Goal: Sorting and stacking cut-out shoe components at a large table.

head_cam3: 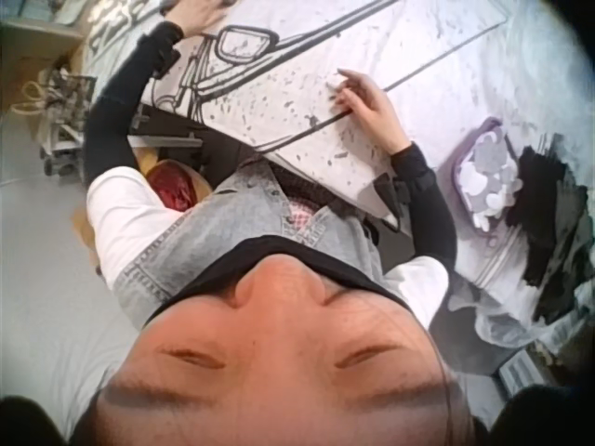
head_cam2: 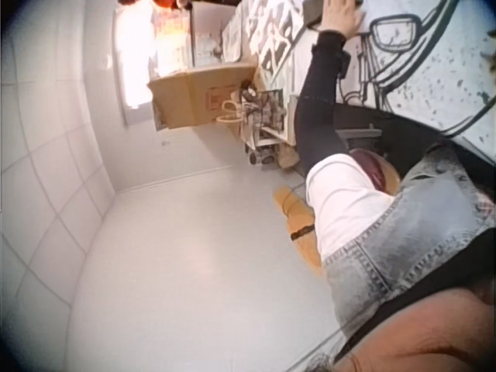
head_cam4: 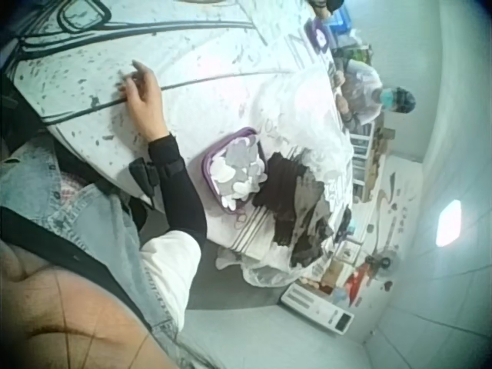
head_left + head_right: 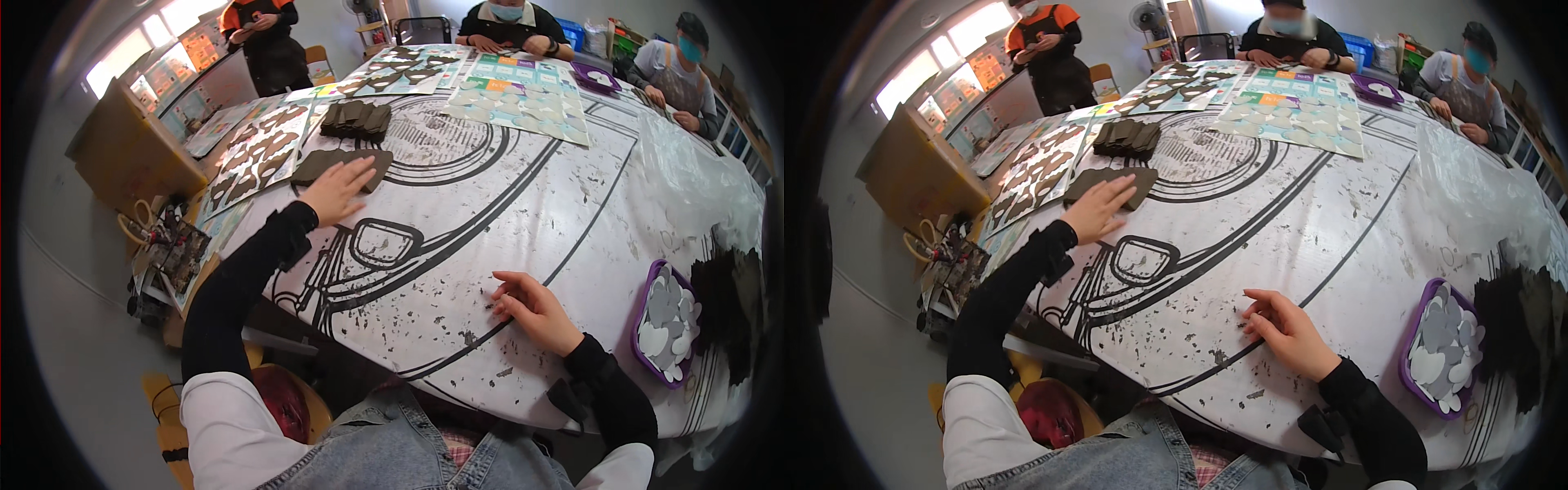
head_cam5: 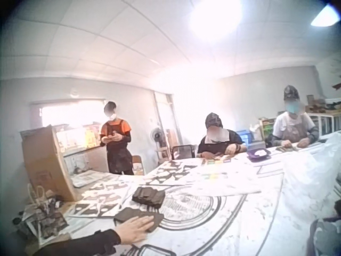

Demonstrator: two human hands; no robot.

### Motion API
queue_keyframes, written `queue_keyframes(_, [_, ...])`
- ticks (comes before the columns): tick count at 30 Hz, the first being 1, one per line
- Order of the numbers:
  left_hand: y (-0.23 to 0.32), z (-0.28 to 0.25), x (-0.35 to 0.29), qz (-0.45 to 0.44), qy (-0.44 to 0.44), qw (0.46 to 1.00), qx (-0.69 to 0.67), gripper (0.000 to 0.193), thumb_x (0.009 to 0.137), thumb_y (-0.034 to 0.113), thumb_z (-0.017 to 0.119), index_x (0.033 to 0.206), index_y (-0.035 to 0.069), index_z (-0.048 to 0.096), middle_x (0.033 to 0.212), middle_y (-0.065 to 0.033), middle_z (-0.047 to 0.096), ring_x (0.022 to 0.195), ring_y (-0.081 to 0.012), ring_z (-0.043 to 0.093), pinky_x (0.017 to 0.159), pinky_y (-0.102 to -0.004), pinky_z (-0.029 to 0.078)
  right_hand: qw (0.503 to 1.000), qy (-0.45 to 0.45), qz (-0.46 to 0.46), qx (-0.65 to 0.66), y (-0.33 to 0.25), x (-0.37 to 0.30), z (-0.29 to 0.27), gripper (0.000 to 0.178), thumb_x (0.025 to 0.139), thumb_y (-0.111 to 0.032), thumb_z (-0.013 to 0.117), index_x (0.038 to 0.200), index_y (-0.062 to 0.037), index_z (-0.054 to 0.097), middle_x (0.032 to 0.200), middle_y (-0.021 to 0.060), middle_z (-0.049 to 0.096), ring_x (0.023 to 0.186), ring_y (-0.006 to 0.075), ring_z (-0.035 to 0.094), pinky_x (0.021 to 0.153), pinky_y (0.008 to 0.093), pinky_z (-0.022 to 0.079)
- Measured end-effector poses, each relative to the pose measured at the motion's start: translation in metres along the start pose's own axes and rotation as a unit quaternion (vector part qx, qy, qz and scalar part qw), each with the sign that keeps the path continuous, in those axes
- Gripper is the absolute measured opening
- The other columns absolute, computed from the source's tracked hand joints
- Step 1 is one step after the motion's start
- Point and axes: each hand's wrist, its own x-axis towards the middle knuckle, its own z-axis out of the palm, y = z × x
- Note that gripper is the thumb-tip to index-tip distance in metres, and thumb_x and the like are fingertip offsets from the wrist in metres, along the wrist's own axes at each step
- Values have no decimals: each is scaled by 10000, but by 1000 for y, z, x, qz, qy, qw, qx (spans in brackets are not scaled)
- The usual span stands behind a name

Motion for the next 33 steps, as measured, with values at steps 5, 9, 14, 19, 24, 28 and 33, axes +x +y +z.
queue_keyframes(5, [82, -11, -27, -53, -8, 991, -119, 546, 891, 279, 582, 1371, 91, 403, 1494, -160, 263, 1307, -329, 364, 1104, -491, 246, 999, 34, -16, -15, 11, -8, -8, 346, 966, -51, 475, 1308, -12, 442, 1051, 70, 547, 885, 122, 586, 784, 250, 497])
queue_keyframes(9, [146, -17, -72, -97, 53, 973, -201, 525, 892, 284, 577, 1359, 102, 420, 1480, -172, 273, 1294, -363, 362, 1110, -510, 222, 999, 18, 14, -32, 9, -4, -7, 228, 969, -77, 489, 1183, -3, 515, 1055, 61, 553, 867, 106, 586, 781, 239, 486])
queue_keyframes(14, [194, -17, -106, -172, 80, 950, -248, 499, 910, 254, 532, 1370, 110, 407, 1494, -194, 213, 1367, -355, 238, 1134, -512, 151, 987, -38, -72, -141, -24, -13, 9, 144, 928, -143, 565, 855, -22, 592, 1186, 103, 501, 1032, 165, 546, 881, 302, 443])
queue_keyframes(19, [217, -12, -123, -233, 130, 934, -239, 502, 923, 245, 513, 1389, 112, 381, 1502, -189, 186, 1373, -366, 221, 1140, -503, 144, 957, -246, -148, -46, -139, -52, 89, 165, 864, -106, 623, 999, -45, 696, 1278, 141, 479, 1109, 230, 506, 976, 360, 379])
queue_keyframes(24, [220, -6, -121, -234, 150, 945, -174, 479, 939, 267, 495, 1372, 87, 397, 1495, -168, 222, 1403, -303, 201, 1145, -460, 155, 862, -411, -253, 158, -160, -64, 144, 183, 864, -118, 662, 901, 55, 707, 1216, 292, 456, 1013, 310, 555, 854, 332, 456])
queue_keyframes(28, [221, -7, -130, -239, 141, 945, -174, 470, 937, 257, 494, 1367, 90, 406, 1497, -164, 223, 1403, -301, 202, 1145, -453, 159, 747, -496, -403, 184, -142, -43, 160, 199, 874, -143, 671, 986, 14, 716, 1283, 255, 443, 1076, 244, 501, 937, 311, 406])
queue_keyframes(33, [224, -6, -104, -193, 165, 948, -190, 470, 935, 245, 493, 1364, 76, 404, 1489, -160, 243, 1394, -297, 221, 1139, -447, 172, 763, -450, -436, 158, -156, -62, 158, 178, 864, -128, 678, 952, 23, 713, 1232, 247, 478, 1026, 230, 523, 887, 282, 430])
